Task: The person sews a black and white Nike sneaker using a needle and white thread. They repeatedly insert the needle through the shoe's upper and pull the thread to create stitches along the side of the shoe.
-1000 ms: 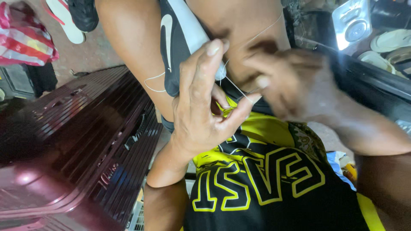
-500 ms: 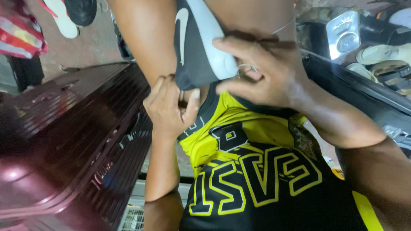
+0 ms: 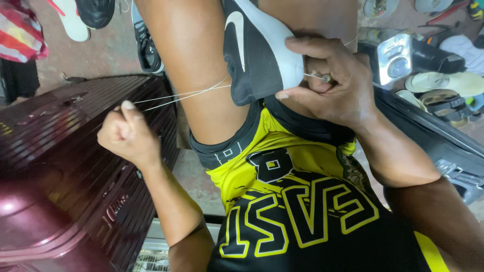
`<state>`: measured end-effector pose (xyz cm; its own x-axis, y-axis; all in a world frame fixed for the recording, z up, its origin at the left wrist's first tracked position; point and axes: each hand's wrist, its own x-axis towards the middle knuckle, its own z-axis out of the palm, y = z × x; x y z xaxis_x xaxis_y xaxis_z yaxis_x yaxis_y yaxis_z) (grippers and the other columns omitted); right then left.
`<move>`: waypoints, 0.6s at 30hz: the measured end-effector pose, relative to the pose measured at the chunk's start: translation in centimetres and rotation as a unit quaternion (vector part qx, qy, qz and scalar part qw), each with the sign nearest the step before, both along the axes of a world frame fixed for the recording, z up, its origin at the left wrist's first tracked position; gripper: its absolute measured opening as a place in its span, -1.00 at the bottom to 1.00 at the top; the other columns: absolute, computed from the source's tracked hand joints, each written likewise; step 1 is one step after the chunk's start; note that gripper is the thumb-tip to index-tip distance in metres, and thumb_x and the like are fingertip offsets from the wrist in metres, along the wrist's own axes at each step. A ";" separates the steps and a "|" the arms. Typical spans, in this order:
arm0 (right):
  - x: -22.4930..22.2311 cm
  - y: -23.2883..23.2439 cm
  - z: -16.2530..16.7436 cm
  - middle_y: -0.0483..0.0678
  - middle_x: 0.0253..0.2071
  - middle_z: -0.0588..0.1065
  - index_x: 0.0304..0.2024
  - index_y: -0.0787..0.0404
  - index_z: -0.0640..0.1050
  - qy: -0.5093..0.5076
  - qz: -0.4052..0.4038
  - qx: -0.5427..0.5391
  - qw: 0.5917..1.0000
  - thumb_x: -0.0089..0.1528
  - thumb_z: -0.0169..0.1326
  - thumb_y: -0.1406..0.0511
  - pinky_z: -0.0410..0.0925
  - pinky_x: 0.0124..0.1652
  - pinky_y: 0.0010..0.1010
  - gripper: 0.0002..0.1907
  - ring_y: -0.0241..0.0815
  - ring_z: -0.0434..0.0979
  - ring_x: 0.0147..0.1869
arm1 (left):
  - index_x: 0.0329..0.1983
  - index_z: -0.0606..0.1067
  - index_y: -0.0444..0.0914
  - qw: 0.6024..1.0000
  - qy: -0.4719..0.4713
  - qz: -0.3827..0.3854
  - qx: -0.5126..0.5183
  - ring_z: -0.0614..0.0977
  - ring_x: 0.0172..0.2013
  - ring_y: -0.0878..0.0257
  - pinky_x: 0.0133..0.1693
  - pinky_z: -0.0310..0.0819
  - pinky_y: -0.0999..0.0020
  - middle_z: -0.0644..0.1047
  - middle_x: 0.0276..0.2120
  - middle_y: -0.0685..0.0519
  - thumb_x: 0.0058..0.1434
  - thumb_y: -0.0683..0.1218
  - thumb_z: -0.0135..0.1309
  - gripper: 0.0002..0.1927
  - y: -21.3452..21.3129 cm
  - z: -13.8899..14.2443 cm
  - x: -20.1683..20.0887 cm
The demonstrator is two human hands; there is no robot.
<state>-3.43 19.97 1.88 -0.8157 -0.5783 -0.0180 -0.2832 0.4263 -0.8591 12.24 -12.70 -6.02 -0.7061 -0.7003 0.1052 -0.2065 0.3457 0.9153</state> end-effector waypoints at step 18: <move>1.0 1.7 -0.6 -0.27 -0.53 0.22 0.34 0.26 0.37 -0.091 -0.003 -0.065 0.994 0.24 0.45 0.47 -0.01 -0.47 -0.67 -0.30 -0.53 0.04 -0.54 | -0.28 0.41 -0.35 0.913 -0.073 -0.401 0.039 0.45 -0.38 0.09 -0.28 0.33 0.23 0.34 -0.36 -0.05 0.27 -0.20 0.15 -0.85 9.0 8.9 -9.3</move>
